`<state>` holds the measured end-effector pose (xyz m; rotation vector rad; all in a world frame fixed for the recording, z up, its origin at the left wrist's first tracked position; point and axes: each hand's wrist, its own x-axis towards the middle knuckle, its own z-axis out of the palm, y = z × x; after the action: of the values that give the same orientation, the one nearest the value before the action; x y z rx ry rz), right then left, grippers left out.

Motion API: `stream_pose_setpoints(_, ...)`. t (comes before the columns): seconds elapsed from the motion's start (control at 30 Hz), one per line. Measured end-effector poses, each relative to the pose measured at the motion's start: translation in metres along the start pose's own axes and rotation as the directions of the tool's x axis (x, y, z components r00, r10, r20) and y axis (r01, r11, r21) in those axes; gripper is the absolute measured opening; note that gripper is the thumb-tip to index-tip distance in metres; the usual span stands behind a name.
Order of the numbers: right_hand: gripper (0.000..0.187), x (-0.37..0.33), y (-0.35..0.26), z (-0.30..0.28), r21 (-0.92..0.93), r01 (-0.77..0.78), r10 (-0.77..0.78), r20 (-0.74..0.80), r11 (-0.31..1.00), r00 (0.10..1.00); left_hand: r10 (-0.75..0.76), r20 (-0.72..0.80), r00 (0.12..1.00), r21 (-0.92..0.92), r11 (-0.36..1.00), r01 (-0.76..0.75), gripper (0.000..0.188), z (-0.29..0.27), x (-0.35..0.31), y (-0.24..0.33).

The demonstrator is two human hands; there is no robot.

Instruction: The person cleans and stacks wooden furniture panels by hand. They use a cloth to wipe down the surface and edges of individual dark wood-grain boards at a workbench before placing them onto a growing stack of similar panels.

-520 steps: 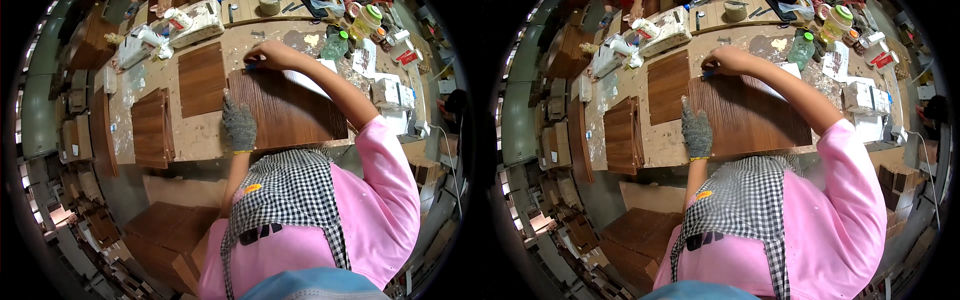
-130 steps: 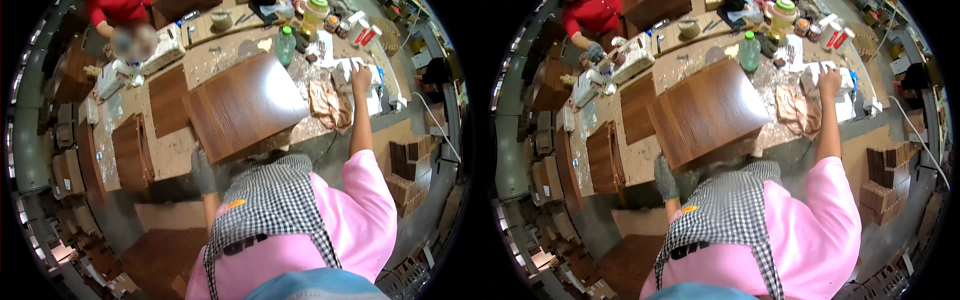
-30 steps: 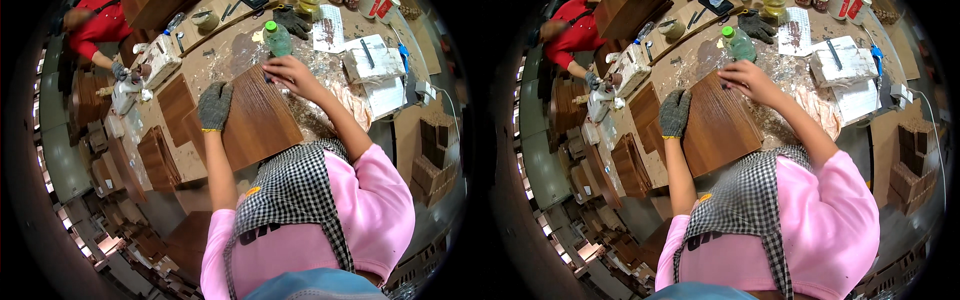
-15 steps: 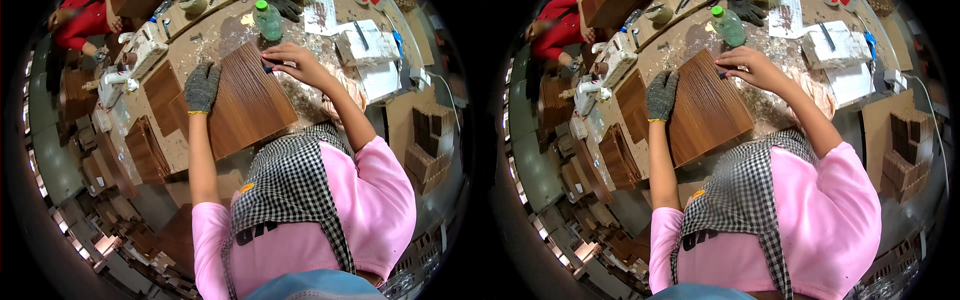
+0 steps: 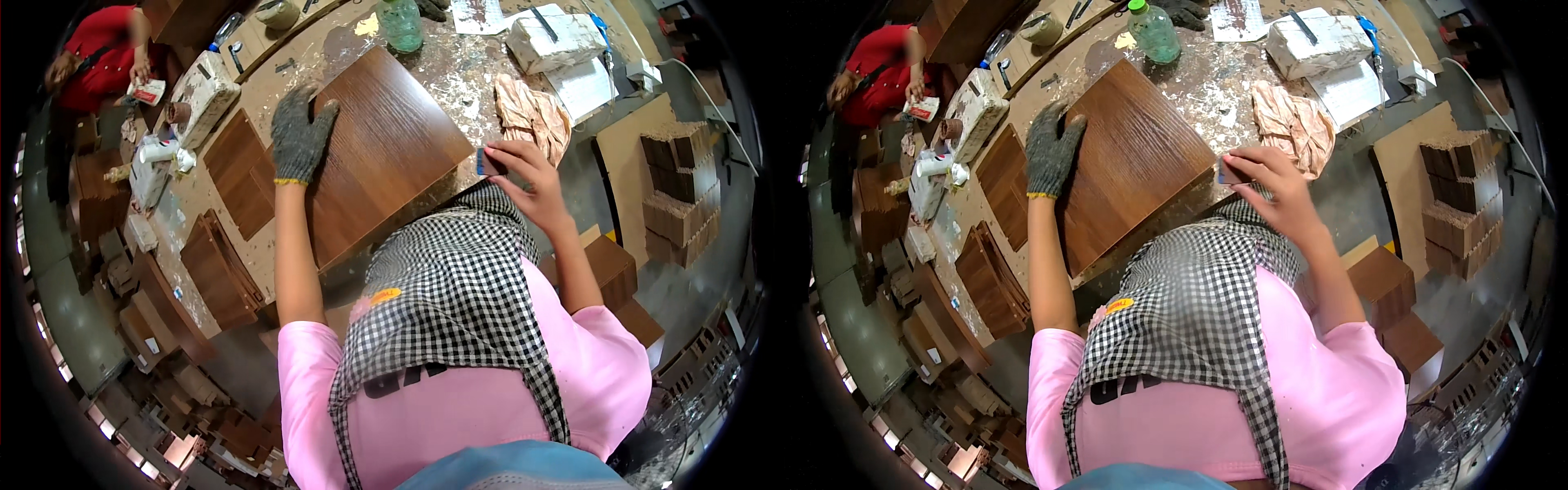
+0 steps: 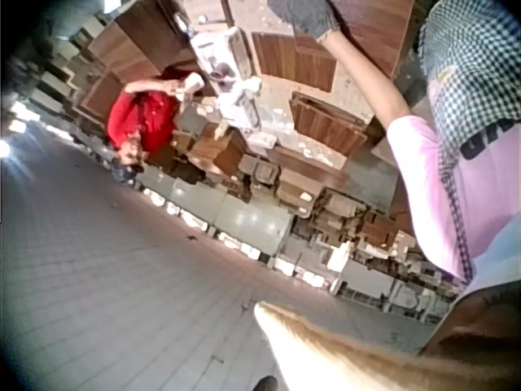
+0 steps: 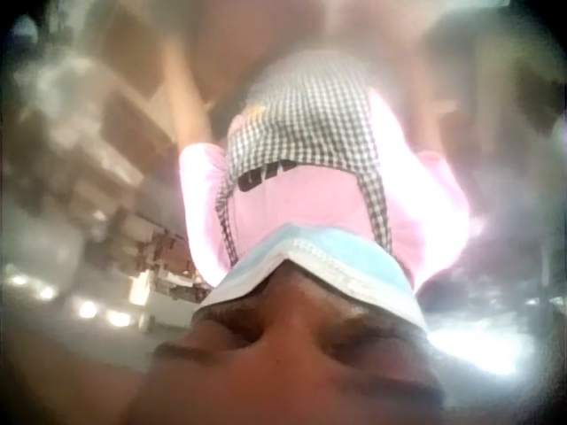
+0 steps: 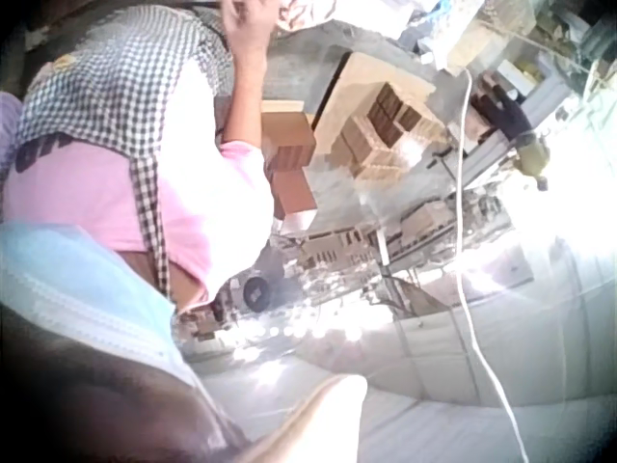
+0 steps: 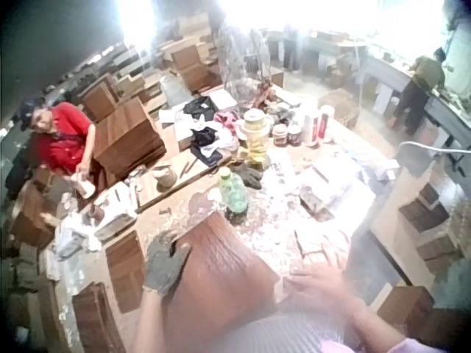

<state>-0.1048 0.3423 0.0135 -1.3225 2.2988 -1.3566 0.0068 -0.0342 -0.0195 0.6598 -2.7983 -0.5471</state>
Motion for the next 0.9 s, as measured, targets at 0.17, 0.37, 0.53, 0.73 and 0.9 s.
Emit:
stream_pose_setpoints(0.17, 0.040, -0.008, -0.032, 0.057, -0.269, 0.179, -0.211, -0.094, 0.946, 0.973, -0.051, -0.032, 0.998, 0.279, 0.959, 0.058, 0.070, -0.031, -0.057, -0.032)
stream_pose_setpoints(0.37, 0.039, -0.009, -0.008, 0.049, -0.346, -0.182, 0.010, -0.444, 0.920, 0.896, -0.237, -0.080, 0.968, 0.058, 0.969, 0.242, 0.074, -0.032, -0.094, -0.059)
stream_pose_setpoints(0.53, 0.043, -0.014, -0.029, 0.076, -0.290, -0.146, 0.024, -0.386, 0.946, 0.922, -0.193, -0.138, 0.971, -0.040, 0.981, 0.189, 0.069, -0.036, -0.096, -0.057)
stream_pose_setpoints(0.73, 0.042, -0.030, -0.086, 0.141, -0.203, 0.149, -0.172, -0.101, 0.968, 0.980, -0.160, -0.153, 0.975, -0.043, 0.987, 0.155, 0.070, -0.026, -0.096, -0.066)
stream_pose_setpoints(0.9, 0.040, -0.031, -0.119, 0.187, -0.024, 0.532, -0.520, 0.179, 0.846, 0.835, -0.134, -0.210, 0.968, -0.066, 0.990, 0.122, 0.074, -0.019, -0.095, -0.075)
